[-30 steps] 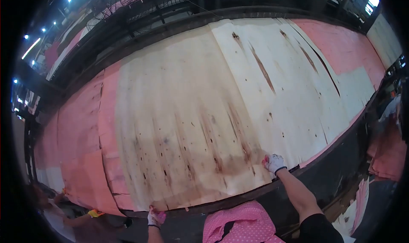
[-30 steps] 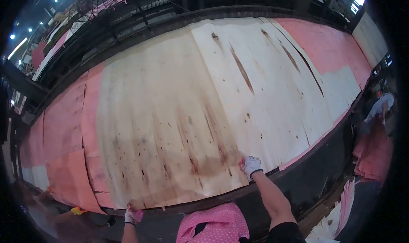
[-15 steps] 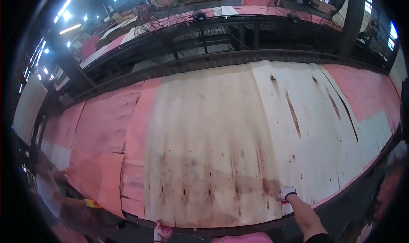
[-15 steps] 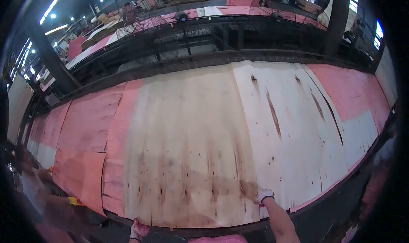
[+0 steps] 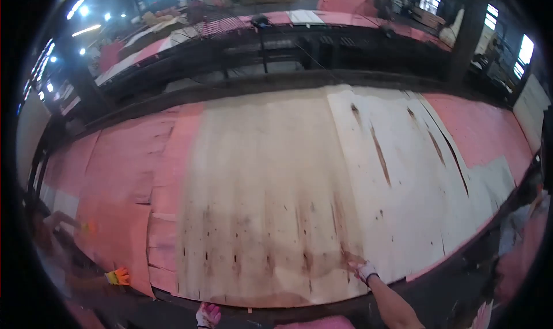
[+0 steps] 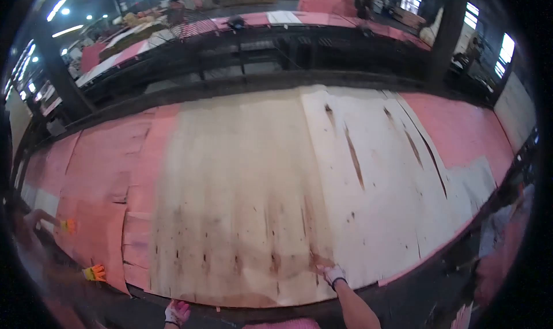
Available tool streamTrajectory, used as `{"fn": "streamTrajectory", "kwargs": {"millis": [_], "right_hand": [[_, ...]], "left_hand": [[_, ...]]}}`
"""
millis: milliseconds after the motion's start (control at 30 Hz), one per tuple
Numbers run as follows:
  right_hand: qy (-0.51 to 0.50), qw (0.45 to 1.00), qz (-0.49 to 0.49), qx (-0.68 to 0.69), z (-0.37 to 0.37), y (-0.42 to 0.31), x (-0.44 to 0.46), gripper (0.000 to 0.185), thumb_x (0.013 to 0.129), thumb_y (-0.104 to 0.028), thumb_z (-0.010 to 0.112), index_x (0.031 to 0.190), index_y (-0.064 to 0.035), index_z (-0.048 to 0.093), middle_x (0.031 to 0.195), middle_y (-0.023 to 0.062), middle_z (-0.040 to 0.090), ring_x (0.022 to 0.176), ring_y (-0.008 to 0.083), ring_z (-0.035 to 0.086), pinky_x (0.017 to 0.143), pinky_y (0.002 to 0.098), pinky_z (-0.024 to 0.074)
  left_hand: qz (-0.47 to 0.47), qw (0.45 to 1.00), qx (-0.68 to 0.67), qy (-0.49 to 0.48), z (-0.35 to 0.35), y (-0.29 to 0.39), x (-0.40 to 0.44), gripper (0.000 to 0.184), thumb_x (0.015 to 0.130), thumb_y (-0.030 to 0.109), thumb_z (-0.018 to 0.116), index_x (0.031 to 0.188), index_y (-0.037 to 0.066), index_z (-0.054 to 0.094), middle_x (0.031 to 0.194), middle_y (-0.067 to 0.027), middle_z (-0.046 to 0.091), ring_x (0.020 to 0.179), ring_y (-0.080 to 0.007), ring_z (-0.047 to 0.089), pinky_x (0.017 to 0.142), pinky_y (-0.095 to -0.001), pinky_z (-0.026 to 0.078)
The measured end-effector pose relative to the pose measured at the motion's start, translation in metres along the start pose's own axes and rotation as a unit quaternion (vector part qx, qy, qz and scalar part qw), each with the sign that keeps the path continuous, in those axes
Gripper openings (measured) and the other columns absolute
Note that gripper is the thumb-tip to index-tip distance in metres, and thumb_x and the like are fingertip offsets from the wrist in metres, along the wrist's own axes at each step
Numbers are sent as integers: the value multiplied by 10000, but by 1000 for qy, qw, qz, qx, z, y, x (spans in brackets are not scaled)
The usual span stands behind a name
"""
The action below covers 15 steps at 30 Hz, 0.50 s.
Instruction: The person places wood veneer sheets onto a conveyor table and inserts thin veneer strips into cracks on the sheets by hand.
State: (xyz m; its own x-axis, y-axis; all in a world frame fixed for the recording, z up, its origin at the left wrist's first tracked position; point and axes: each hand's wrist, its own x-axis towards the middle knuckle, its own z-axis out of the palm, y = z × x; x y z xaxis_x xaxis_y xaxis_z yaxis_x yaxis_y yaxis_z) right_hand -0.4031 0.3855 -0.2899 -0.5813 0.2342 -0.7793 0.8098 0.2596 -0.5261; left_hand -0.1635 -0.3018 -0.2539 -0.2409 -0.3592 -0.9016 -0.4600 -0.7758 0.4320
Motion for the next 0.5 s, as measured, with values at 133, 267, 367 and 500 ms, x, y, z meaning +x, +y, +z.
{"fn": "streamTrajectory", "kwargs": {"millis": [133, 267, 367, 500], "right_hand": [[87, 989, -86, 89, 14, -22, -75, 671, 757, -417, 839, 1178, 53, 613, 1036, 162, 704, 978, 263, 676, 865, 395, 523], [236, 935, -63, -259, 39, -28, -100, 1119, 638, -743, 759, 1357, 67, 477, 1236, 222, 641, 1133, 343, 639, 968, 457, 507], [15, 950, -42, -310, 40, -28, -99, 1201, 654, -786, 703, 1445, 57, 375, 1419, 260, 479, 1237, 391, 564, 1027, 491, 459], [245, 838, -239, -424, 91, 33, -101, 1159, 720, -759, 660, 1534, -33, 265, 1548, 249, 315, 1260, 385, 549, 1051, 495, 447]], "left_hand": [[195, 977, 81, 29, 23, -15, -33, 427, 876, 231, 716, 1256, 155, 535, 874, -37, 612, 687, -171, 561, 604, -301, 490], [348, 651, 672, -66, 189, -52, -193, 637, 841, 279, 697, 1388, 42, 471, 1196, -164, 640, 1017, -219, 656, 836, -370, 532], [583, 315, 742, -103, 201, -84, -160, 760, 776, 364, 682, 1441, 82, 447, 1332, -141, 556, 1274, -269, 518, 1077, -502, 383], [493, 287, 809, -144, 164, -62, -108, 850, 722, 416, 686, 1468, 117, 409, 1525, -111, 406, 1473, -272, 292, 1179, -564, 178]]}}
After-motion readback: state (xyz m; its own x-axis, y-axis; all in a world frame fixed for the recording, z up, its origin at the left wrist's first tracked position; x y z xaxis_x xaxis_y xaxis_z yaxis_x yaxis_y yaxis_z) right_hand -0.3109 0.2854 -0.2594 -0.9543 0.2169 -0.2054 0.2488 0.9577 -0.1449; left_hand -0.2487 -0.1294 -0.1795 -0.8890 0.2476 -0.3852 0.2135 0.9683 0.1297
